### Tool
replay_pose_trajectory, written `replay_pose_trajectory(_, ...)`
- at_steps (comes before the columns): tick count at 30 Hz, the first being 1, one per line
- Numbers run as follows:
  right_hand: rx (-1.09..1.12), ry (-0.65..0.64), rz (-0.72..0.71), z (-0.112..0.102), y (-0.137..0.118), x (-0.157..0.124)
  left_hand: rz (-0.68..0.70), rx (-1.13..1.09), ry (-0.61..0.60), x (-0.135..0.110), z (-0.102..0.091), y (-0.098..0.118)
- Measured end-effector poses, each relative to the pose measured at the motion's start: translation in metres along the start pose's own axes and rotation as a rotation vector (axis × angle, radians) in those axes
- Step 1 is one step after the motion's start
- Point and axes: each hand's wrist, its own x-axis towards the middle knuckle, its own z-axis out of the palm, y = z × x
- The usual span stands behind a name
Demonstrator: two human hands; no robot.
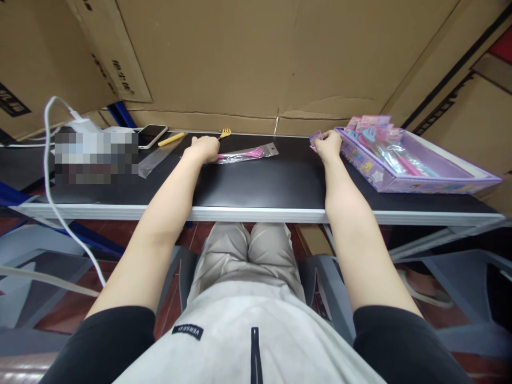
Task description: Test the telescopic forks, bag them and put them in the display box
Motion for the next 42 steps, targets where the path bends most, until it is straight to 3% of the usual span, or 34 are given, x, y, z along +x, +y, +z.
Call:
replay_pose_trajectory(3,-0.008,-0.027,0.161,-0.004,-0.018,-0.005,-0.004,0.009,0.013,0.001,0.001,0.001)
replay_pose_trajectory(6,0.05,-0.043,0.189,-0.006,-0.035,-0.01,-0.015,0.022,0.02,0.002,0.001,0.002)
replay_pose_trajectory(10,0.254,-0.116,0.24,0.004,-0.038,-0.013,-0.011,0.027,0.038,0.004,0.002,0.002)
replay_pose_trajectory(14,0.302,-0.191,0.188,0.01,-0.041,-0.017,0.025,-0.044,0.104,0.006,0.005,0.003)
replay_pose_trajectory(19,0.187,-0.256,0.102,0.007,-0.063,-0.029,0.275,-0.204,0.249,0.015,0.011,0.02)
replay_pose_trajectory(24,0.183,-0.303,0.064,0.012,-0.079,-0.028,0.489,-0.195,0.196,0.029,0.008,0.05)
replay_pose_trajectory(31,0.161,-0.377,0.081,0.022,-0.092,-0.009,0.446,-0.137,0.088,0.04,-0.006,0.087)
replay_pose_trajectory(36,0.126,-0.286,0.045,0.026,-0.091,-0.027,0.414,-0.142,0.053,0.03,-0.013,0.108)
replay_pose_trajectory(42,0.094,-0.3,0.075,0.02,-0.086,-0.041,0.392,-0.247,0.106,0.038,0.004,0.121)
